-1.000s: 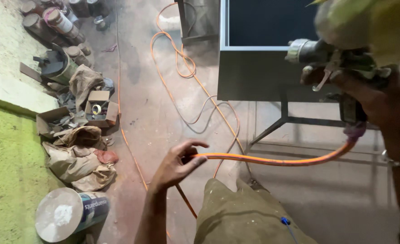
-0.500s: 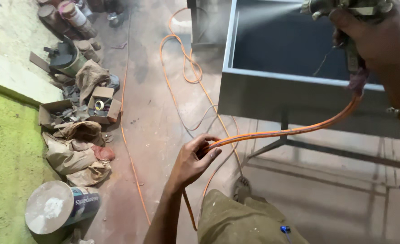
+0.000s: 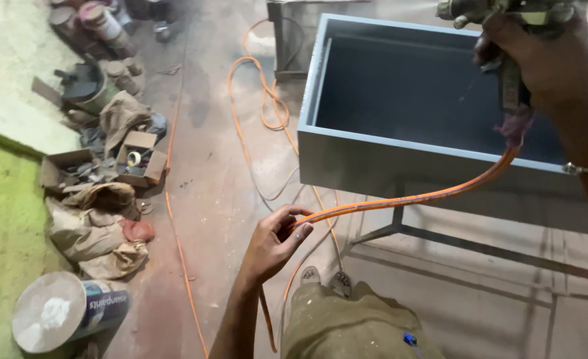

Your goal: The person uses a handheld spray gun connected to an orange hose to apply a coat of light gray paint to a large metal cabinet. They move around the cabinet to cover the exterior sides and the interior compartments.

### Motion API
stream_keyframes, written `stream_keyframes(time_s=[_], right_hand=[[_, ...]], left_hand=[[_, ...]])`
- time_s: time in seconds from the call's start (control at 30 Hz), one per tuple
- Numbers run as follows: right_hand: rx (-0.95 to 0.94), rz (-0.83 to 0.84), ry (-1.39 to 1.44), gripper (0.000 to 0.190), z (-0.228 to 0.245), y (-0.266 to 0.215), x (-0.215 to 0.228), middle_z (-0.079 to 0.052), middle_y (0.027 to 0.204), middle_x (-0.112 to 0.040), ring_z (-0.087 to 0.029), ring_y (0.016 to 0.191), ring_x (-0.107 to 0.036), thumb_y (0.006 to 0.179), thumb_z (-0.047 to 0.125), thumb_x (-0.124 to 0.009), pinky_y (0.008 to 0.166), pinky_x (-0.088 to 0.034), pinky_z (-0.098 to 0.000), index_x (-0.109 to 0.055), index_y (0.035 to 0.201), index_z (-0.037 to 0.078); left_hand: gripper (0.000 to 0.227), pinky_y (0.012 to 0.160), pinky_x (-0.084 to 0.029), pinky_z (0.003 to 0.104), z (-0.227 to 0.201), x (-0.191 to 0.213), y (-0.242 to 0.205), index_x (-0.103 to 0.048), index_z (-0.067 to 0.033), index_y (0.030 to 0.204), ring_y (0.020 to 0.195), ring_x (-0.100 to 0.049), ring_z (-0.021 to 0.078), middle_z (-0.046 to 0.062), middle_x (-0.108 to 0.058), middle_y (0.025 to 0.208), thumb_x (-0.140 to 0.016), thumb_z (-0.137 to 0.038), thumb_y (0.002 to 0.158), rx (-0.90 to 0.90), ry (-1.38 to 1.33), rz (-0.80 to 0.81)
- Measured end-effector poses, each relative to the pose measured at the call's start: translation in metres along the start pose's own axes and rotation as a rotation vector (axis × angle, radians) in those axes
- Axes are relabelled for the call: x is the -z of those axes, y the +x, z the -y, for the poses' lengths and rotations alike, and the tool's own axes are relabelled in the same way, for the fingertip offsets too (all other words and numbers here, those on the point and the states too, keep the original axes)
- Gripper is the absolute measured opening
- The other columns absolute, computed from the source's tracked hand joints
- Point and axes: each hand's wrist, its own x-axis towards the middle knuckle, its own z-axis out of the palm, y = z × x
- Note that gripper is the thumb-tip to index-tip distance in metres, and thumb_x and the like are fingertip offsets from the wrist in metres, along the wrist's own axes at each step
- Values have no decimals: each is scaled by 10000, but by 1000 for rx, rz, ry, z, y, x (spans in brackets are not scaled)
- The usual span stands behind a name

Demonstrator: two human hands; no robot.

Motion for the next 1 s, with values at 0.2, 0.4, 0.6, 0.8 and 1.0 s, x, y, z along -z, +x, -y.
stream_keyframes(time_s=[0.2, 0.4, 0.6, 0.8, 1.0], right_hand=[[-77, -160, -39, 173, -34, -11, 46, -36, 896, -641, -126, 791, -652, 1109, 188, -693, 712, -558, -274, -623, 1166, 41], [-207, -337, -138, 167, -104, -61, 139, -18, 871, -643, -121, 793, -637, 1126, 216, -710, 725, -544, -265, -643, 1146, 65], [-450, -484, 23, 273, -169, -100, 248, 29, 864, -629, -68, 815, -644, 1143, 325, -686, 757, -551, -199, -630, 1022, 87], [-287, -611, -163, 208, -174, -154, 326, -6, 898, -642, -91, 768, -626, 1071, 266, -740, 686, -533, -244, -649, 1092, 80], [-194, -584, -320, 204, -191, -200, 408, -53, 1015, -667, -132, 877, -670, 1173, 212, -716, 782, -574, -282, -649, 1215, 24]], left_hand=[[238, 534, -353, 250, 5, -31, 42, -696, -36, 1144, 620, -429, 33, -59, -498, 683, -730, -173, 952, 32, 2, 164], [279, 560, -397, 256, -4, -87, 78, -677, -50, 1170, 636, -464, 57, -32, -537, 703, -729, -208, 945, 8, 63, 386], [324, 589, -423, 275, -28, -163, 102, -667, -64, 1195, 655, -481, 72, -17, -563, 726, -719, -256, 940, 10, 99, 503], [347, 600, -440, 292, -42, -267, 117, -650, -86, 1216, 650, -502, 95, 11, -580, 726, -707, -298, 947, -34, 208, 575], [361, 605, -448, 312, -48, -367, 115, -649, -96, 1236, 648, -512, 118, 29, -591, 724, -698, -311, 950, -46, 192, 618]])
